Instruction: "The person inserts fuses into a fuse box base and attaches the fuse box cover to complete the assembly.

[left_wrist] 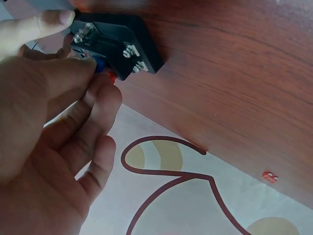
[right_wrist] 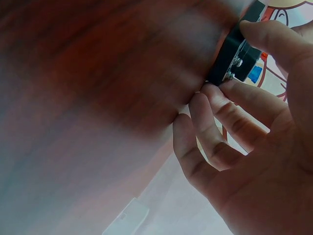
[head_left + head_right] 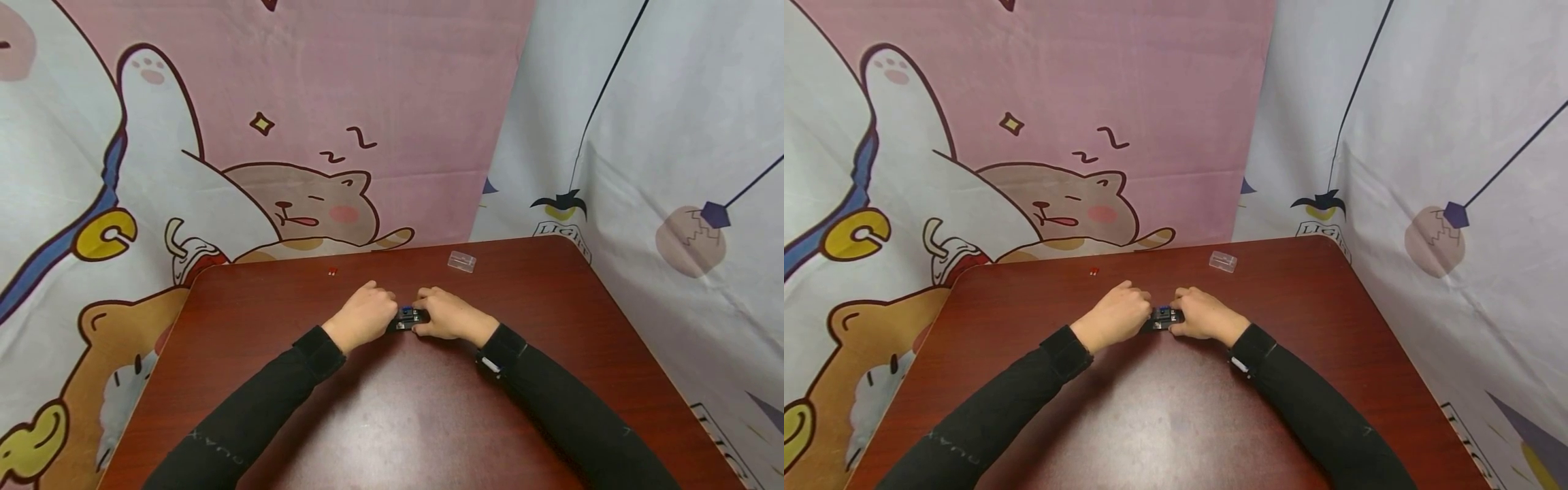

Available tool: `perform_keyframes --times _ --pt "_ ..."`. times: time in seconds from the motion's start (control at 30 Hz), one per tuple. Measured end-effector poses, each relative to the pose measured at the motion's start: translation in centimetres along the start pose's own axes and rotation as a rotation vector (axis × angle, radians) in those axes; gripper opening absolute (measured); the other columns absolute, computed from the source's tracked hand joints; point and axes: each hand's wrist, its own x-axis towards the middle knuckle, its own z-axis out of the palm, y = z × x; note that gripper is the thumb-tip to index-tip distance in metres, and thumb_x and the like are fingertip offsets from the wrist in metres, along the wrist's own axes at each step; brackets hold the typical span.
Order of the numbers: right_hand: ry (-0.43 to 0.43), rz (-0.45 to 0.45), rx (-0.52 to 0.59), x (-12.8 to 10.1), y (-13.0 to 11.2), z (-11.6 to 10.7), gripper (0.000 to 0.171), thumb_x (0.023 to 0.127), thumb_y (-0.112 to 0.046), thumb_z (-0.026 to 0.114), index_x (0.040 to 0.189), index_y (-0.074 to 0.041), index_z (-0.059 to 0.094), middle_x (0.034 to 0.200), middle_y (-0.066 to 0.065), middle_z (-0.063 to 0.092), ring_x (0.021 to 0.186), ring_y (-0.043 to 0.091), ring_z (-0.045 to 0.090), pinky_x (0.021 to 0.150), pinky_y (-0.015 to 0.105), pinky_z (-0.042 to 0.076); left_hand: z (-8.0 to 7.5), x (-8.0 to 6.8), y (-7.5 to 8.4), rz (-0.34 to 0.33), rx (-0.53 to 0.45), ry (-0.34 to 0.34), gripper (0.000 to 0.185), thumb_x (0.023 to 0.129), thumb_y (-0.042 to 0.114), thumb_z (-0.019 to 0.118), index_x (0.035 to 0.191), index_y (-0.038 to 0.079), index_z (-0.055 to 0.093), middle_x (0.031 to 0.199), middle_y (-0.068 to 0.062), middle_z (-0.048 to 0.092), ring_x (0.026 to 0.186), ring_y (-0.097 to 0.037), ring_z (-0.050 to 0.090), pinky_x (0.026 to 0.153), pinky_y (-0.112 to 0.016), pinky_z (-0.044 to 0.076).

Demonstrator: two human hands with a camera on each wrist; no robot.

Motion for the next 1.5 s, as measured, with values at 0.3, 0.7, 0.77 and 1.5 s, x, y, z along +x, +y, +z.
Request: perform_keyframes --times 0.3,0.7,0.77,1.5 --pt "0.019 -0.023 -0.007 0.1 0.1 0.0 0.052 0.097 -0.040 0.085 0.138 -0.009 0.076 0.120 0.002 0.064 0.106 0.020 0.059 0.094 0.039 0.055 0.1 -0.6 -0.8 -0.031 -0.032 -0.010 0.008 0.099 0.026 0.084 0.098 0.018 0.088 0.091 0.002 0.079 0.080 -0.016 0.073 0.074 -0.033 0.043" --pt "-0.004 0.000 0.003 0.1 0.2 0.1 0.056 0.098 -0.042 0.083 0.142 -0.007 0.074 0.130 0.005 0.065 0.115 0.022 0.061 0.102 0.043 0.056 0.4 -1.7 -2.7 -0.109 -0.114 -0.020 0.009 0.102 0.020 0.081 0.099 0.014 0.088 0.092 -0.002 0.079 0.083 -0.020 0.075 0.075 -0.036 0.050" --pt "-0.003 0.001 0.004 0.1 0.2 0.1 0.057 0.098 -0.042 0.083 0.142 -0.006 0.074 0.132 0.006 0.066 0.117 0.023 0.062 0.104 0.044 0.056 0.5 -1.9 -2.9 -0.110 -0.125 -0.013 0.010 0.102 0.021 0.081 0.098 0.014 0.088 0.091 -0.002 0.079 0.081 -0.019 0.073 0.073 -0.036 0.049" --pt "0.001 -0.003 0.009 -0.1 0.0 0.2 0.059 0.099 -0.042 0.082 0.145 -0.006 0.072 0.131 0.005 0.066 0.117 0.022 0.060 0.104 0.043 0.055 3.3 -3.5 -7.0 -0.273 -0.251 0.044 0.014 0.105 0.018 0.075 0.106 0.009 0.086 0.101 -0.008 0.079 0.095 -0.028 0.079 0.093 -0.053 0.063"
